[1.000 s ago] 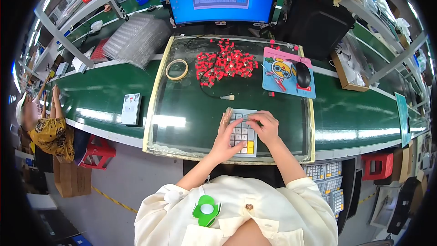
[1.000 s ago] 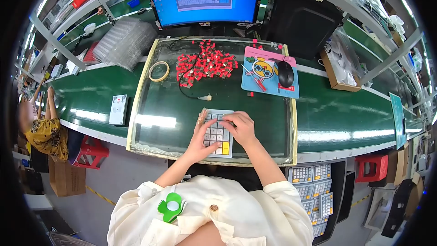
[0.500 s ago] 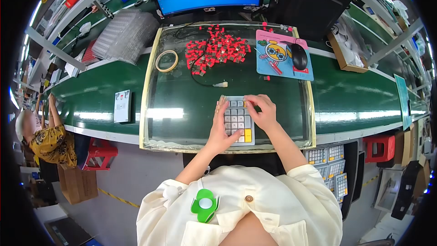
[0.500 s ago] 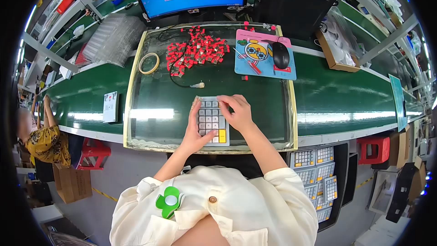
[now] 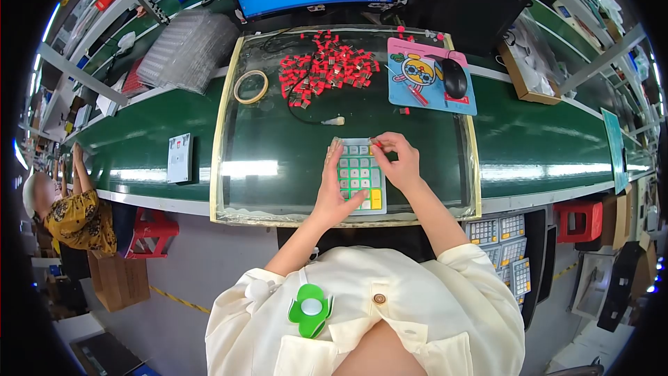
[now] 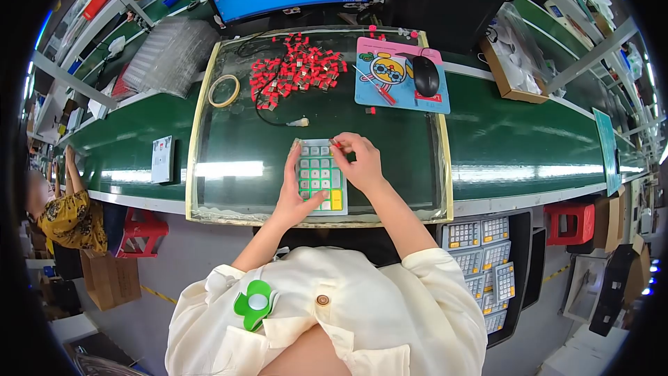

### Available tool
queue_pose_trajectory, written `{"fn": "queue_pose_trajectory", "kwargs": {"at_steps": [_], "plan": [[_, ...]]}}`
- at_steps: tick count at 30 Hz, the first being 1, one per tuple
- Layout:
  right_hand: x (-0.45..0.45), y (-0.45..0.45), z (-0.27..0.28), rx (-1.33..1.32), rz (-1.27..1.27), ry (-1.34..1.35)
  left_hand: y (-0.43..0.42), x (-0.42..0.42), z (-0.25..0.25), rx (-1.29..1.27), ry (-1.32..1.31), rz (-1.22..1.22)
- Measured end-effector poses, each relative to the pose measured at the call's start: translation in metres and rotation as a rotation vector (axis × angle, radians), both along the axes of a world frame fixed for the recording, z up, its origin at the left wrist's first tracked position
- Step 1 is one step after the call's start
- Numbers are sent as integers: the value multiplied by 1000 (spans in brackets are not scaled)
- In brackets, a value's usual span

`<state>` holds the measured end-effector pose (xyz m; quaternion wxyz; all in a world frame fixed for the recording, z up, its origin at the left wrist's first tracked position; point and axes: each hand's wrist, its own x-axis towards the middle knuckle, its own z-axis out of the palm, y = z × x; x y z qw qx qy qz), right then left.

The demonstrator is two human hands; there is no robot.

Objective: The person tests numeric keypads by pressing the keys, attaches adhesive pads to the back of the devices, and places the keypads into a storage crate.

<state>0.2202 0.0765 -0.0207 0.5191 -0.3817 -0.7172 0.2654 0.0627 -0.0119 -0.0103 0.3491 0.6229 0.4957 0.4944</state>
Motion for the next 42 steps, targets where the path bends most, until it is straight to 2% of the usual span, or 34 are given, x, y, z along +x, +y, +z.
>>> {"fn": "queue_pose_trajectory", "kwargs": {"at_steps": [6, 21, 29, 32, 33, 36, 38, 39, 40, 42], "plan": [[3, -1, 5, -34, 27, -78, 1, 0, -1, 15, 11, -5], [0, 1, 0, -35, 2, -14, 0, 0, -2, 21, -9, -3], [4, 1, 0, -30, 29, -87, 0, 0, 0, 10, 14, 6], [3, -1, 5, -43, 19, -80, 0, 1, 1, -15, -60, -10], [2, -2, 7, -51, 15, -76, -1, 1, 1, 18, 5, 6], [-1, 6, 12, 307, -50, -100, 10, -9, 5, 138, 221, 91], [-5, 20, 27, 295, -15, -170, 40, -31, 15, 231, 403, 208], [-9, 27, 32, 287, 5, -201, 60, -40, 20, 222, 573, 240], [-14, 34, 30, 171, 60, -236, 76, -49, 25, 211, 744, 273], [-24, 49, 23, -51, 165, -303, 93, -60, 20, 148, 843, 198]]}}
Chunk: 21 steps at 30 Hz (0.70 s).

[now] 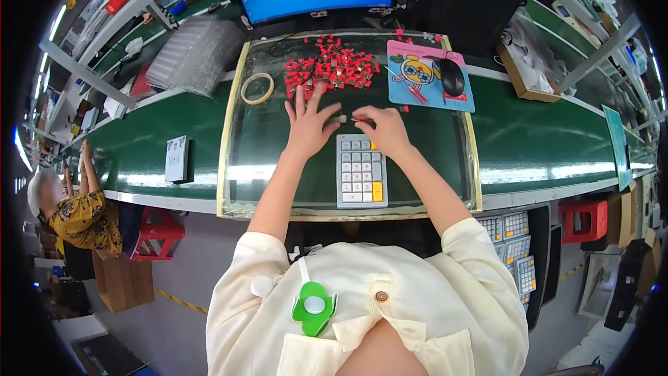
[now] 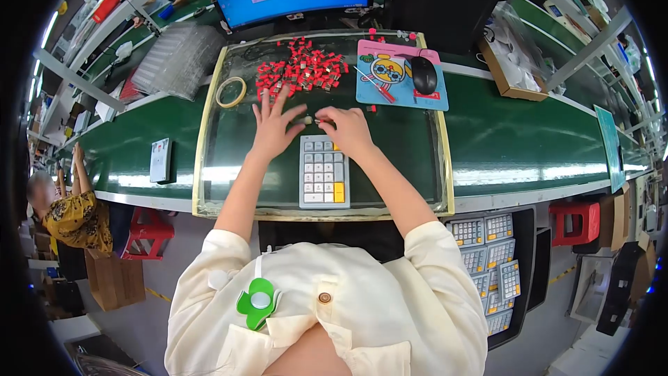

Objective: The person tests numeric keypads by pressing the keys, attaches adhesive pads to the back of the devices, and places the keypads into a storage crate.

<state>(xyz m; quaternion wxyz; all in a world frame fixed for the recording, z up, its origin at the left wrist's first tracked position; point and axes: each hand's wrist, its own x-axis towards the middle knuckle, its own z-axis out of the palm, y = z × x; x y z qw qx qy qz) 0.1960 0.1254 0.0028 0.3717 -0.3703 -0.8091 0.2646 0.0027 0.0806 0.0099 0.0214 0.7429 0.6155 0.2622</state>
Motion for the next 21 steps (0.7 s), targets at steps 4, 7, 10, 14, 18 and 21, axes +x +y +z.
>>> {"fn": "queue_pose_trajectory", "kwargs": {"at_steps": [4, 7, 10, 14, 18, 21], "plan": [[-4, -4, 7, 7, -42, -27, 3, 0, 1, -88, -47, -17], [1, -3, 12, 41, -23, 15, -2, 1, 8, -180, -213, -34], [8, -1, 13, 93, 50, -21, -6, 4, 15, -128, -203, -85], [10, -3, 19, -20, 100, 73, -6, 7, 17, -82, -221, -196], [13, -6, 18, -96, 38, 71, -3, 10, 13, -136, -113, -220], [23, 7, 22, 207, -75, -67, -3, 7, -1, -123, -100, -208]]}}
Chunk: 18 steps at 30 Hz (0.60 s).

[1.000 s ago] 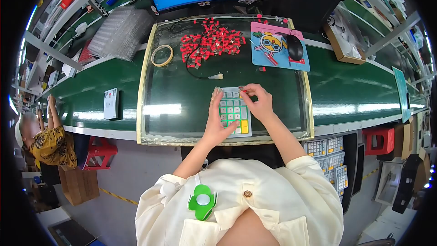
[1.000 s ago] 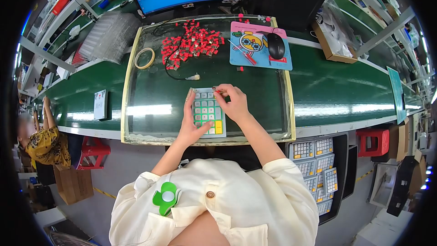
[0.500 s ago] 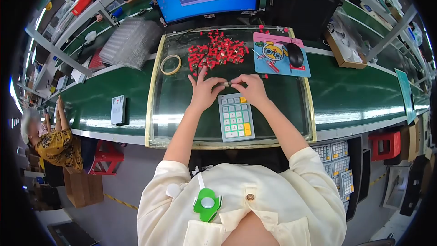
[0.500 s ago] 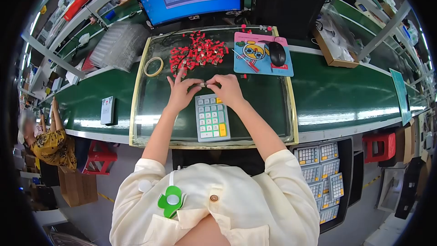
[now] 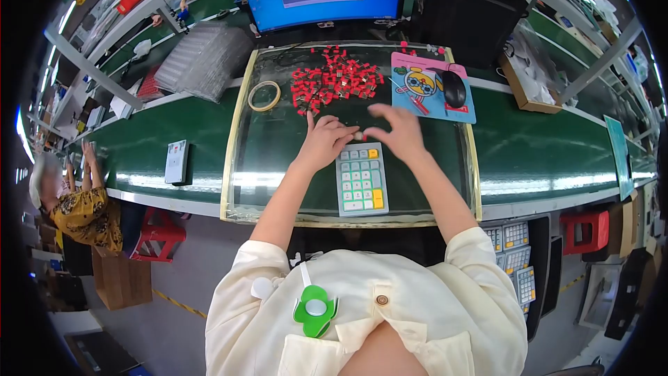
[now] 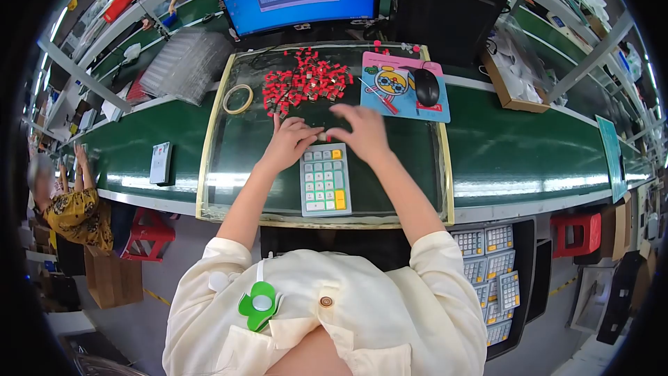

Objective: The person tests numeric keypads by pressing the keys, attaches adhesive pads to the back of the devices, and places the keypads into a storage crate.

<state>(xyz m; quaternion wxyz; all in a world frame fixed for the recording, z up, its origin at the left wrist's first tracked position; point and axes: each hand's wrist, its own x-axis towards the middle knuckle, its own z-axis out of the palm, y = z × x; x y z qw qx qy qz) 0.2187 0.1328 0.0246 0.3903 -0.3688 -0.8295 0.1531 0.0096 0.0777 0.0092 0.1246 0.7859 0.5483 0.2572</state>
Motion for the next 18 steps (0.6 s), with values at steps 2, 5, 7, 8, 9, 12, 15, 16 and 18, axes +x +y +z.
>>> {"fn": "queue_pose_trajectory", "kwargs": {"at_steps": [2, 5, 7, 8, 9, 12, 15, 16, 18], "plan": [[20, 19, 7, 306, -246, -79, -11, -4, 3, -64, -24, 43], [67, 59, -13, 378, -577, -157, -51, -6, -1, -86, -142, 99], [84, 73, -27, 282, -747, -230, -79, -3, -6, -209, -265, 102], [90, 77, -35, 231, -764, -225, -91, 0, -5, -224, -232, 87], [91, 80, -41, 179, -779, -218, -100, 3, -3, -241, -197, 75], [90, 82, -50, 227, -884, -342, -110, 8, 1, -258, 14, 47], [91, 83, -53, 230, -890, -351, -112, 11, 0, -248, 116, 36], [90, 82, -52, 237, -895, -375, -111, 13, 1, -246, 141, 40], [88, 82, -48, 175, -900, -387, -109, 14, 0, -239, 168, 52]]}}
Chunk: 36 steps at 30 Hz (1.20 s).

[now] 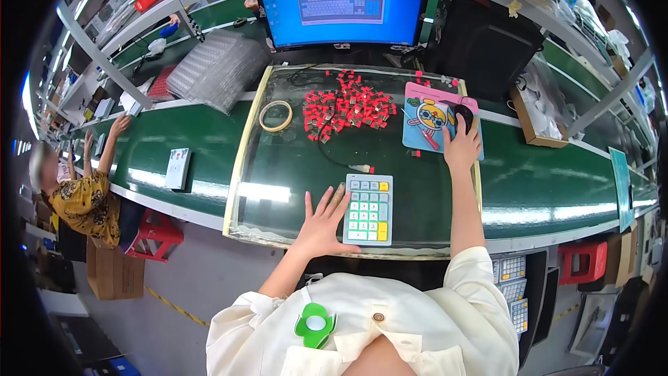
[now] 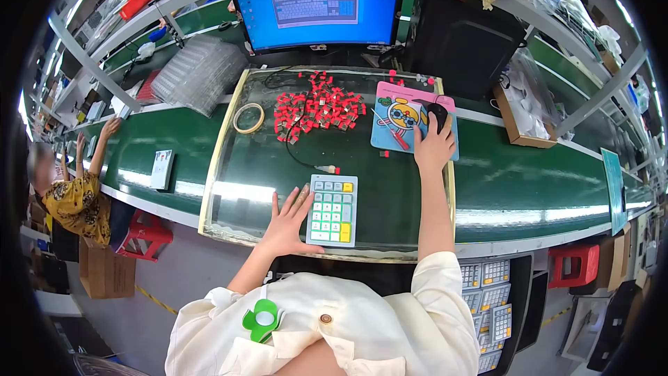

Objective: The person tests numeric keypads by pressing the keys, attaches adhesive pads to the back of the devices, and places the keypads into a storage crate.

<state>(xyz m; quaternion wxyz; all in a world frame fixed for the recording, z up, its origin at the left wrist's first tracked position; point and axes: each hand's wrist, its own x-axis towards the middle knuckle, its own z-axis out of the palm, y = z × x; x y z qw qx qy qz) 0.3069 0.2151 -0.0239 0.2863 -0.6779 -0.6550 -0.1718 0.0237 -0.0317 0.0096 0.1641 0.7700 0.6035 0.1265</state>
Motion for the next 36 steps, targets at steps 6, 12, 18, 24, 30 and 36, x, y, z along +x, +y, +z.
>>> {"fn": "queue_pose_trajectory", "kwargs": {"at_steps": [6, 12, 18, 24, 30, 36], "plan": [[-21, -33, 32, 122, -71, -169, -1, 4, 0, 39, -19, 50], [-89, -151, 61, -418, 688, 336, 0, 4, -2, 52, -39, 63], [-79, -237, 71, -426, 672, -274, 0, 4, -3, 89, -58, 73], [-104, -182, 82, -237, 706, -137, 0, 4, -4, 104, -63, 74], [-109, -245, 74, -308, 842, -391, 0, 2, -14, 112, -22, 69], [-134, -189, 69, -280, 773, -195, 0, 3, -11, 107, -26, 66]]}}
